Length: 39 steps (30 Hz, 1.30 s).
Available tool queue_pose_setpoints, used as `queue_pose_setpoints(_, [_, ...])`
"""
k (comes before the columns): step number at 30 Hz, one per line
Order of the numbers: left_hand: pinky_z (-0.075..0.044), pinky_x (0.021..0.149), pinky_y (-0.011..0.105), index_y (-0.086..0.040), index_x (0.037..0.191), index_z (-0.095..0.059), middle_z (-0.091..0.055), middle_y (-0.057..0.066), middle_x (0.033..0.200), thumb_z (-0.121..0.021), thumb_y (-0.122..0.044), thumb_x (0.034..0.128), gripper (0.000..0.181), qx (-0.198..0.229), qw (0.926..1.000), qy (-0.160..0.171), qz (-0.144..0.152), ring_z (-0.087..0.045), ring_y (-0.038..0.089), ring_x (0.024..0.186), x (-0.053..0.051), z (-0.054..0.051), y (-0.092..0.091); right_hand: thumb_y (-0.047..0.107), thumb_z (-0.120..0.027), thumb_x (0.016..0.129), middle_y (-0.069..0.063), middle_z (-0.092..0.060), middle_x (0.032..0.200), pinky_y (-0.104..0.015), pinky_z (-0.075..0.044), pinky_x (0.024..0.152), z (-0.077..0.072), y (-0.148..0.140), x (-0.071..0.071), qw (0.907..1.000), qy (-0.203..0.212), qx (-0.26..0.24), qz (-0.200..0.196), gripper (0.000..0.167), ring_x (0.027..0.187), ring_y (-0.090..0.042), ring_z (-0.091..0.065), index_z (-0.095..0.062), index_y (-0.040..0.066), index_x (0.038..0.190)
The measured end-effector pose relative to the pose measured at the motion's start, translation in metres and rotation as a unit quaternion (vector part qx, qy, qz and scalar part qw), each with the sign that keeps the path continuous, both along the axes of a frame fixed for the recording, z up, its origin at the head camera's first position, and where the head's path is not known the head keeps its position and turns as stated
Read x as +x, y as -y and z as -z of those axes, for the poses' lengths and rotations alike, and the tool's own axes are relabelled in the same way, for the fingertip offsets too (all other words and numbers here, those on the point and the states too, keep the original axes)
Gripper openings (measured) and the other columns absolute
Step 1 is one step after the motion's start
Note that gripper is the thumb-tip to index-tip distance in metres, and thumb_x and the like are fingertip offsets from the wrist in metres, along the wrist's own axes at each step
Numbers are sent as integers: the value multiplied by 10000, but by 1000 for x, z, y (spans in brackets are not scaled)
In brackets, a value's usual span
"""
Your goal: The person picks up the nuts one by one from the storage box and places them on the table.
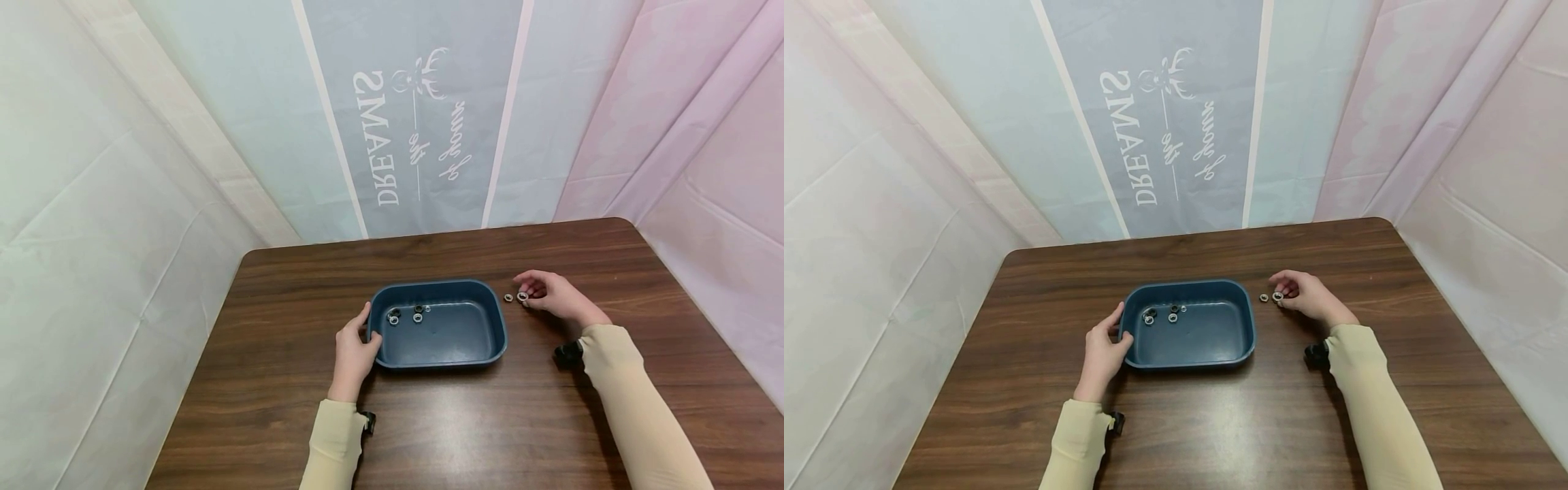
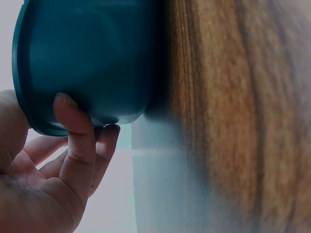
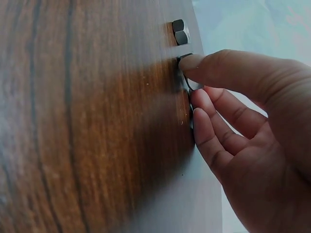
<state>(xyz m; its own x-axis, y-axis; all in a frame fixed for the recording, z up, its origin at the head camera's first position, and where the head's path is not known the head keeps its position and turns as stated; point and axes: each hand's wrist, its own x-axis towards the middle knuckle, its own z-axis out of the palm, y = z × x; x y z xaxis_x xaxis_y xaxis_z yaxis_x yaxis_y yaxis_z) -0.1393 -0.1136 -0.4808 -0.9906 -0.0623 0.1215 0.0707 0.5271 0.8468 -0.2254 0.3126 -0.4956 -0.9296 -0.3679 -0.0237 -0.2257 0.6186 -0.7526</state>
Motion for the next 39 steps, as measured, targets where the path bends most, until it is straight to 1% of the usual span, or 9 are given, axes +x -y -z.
queue_pose_setpoints(10, [-412,523,264,-147,1405,-499,-574,75,1304,-607,24,826,613,-50,10000,20,-1,-585,186,932,0,0,1,-51,-670,831,-95,-594,973,-268,-474,740,2,1,0,9999,3,102,45,411,886,-242,-553,-580,8,1228])
queue_pose_setpoints(20, [-443,556,269,-125,1396,-509,-595,94,1270,-610,36,816,610,-51,10000,-67,-2,-603,212,940,0,-2,1,-57,-663,833,-106,-592,980,-267,-472,740,-1,3,1,9999,48,74,71,420,889,-250,-548,-572,1,1239])
queue_pose_setpoints(26, [-435,557,270,-120,1394,-511,-588,91,1283,-610,35,817,606,-77,9999,-86,0,-600,231,943,-1,-2,1,-58,-662,835,-109,-589,983,-271,-473,740,-1,3,0,9999,63,84,91,420,891,-251,-547,-571,5,1240])
queue_pose_setpoints(33, [-435,540,263,-114,1396,-508,-599,90,1265,-609,39,819,605,2,10000,-69,33,-600,202,919,-1,-1,1,-69,-668,823,-117,-589,988,-259,-485,733,-1,2,0,10000,-47,36,56,431,884,-256,-555,-573,5,1237])
queue_pose_setpoints(39, [-446,559,265,-99,1391,-512,-610,118,1238,-605,46,817,599,37,9999,-135,66,-608,218,916,0,-2,1,-83,-684,808,-157,-581,1045,-331,-500,768,-1,1,2,9996,-207,-181,-95,495,901,-280,-562,-530,-30,1276])
